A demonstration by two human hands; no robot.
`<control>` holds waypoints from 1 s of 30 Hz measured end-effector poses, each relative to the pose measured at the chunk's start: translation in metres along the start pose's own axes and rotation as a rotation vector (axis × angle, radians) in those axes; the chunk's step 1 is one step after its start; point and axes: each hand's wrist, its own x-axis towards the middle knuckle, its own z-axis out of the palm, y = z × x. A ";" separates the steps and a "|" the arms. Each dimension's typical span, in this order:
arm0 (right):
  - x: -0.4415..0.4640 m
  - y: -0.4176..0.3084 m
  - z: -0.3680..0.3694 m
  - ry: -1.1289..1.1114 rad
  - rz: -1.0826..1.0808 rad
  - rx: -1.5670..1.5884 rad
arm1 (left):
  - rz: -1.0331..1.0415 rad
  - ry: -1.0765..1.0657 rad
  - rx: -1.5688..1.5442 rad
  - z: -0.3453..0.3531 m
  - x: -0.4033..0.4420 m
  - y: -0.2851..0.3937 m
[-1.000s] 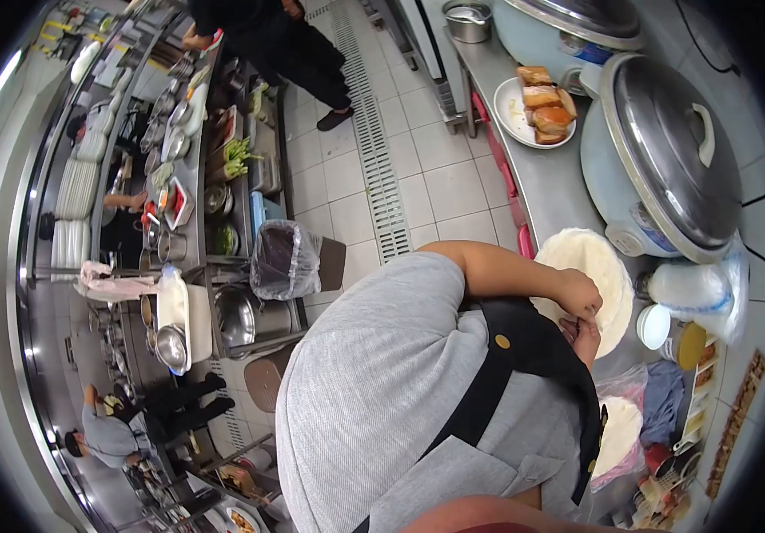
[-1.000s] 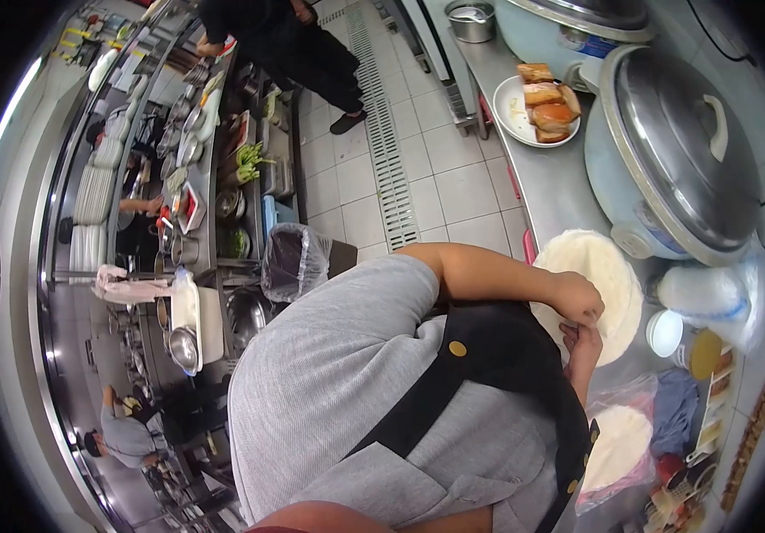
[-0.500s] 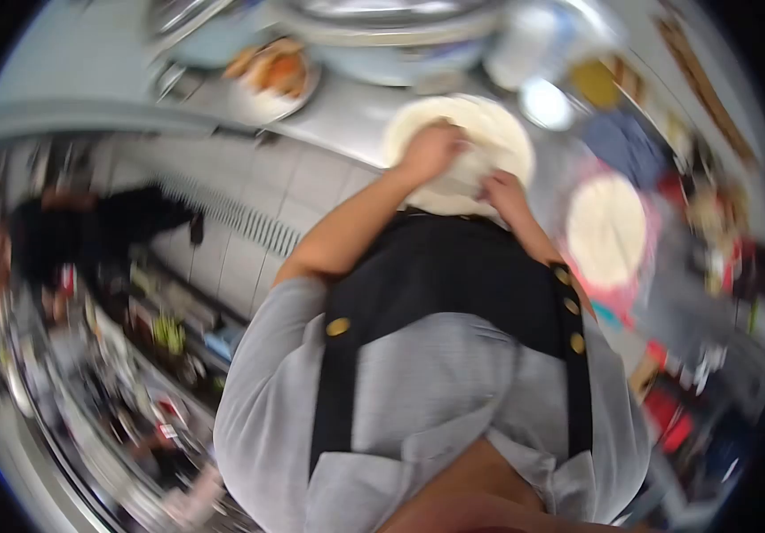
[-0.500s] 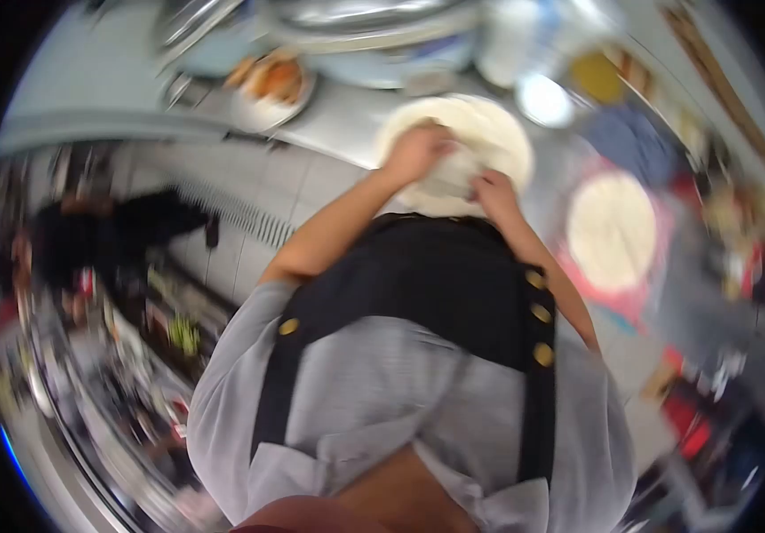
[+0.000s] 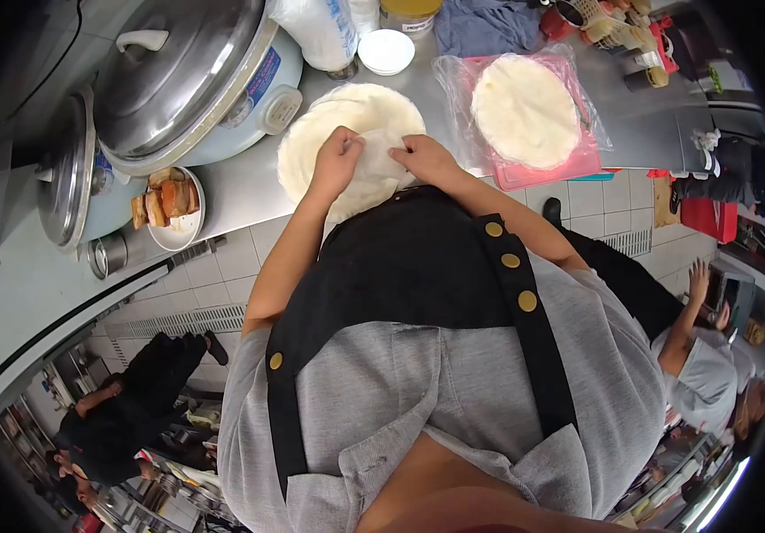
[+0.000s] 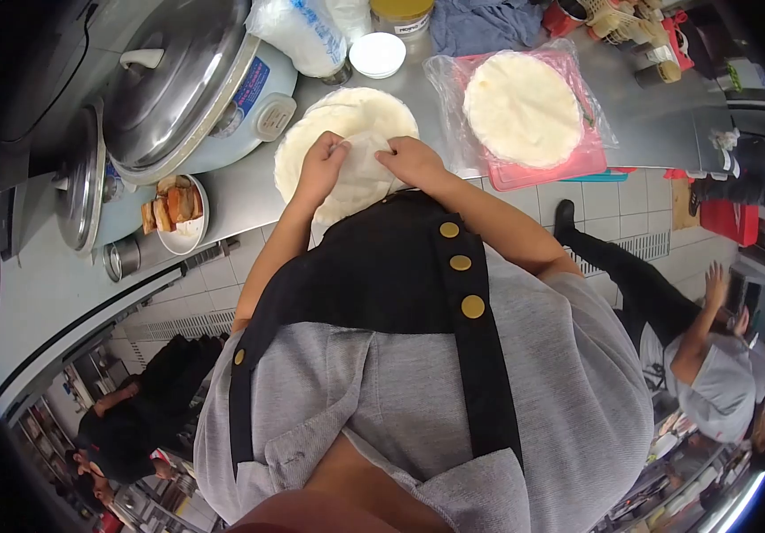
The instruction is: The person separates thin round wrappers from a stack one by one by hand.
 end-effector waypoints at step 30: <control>-0.024 0.002 -0.011 0.080 -0.027 0.096 | -0.112 -0.070 -0.404 0.012 -0.014 -0.002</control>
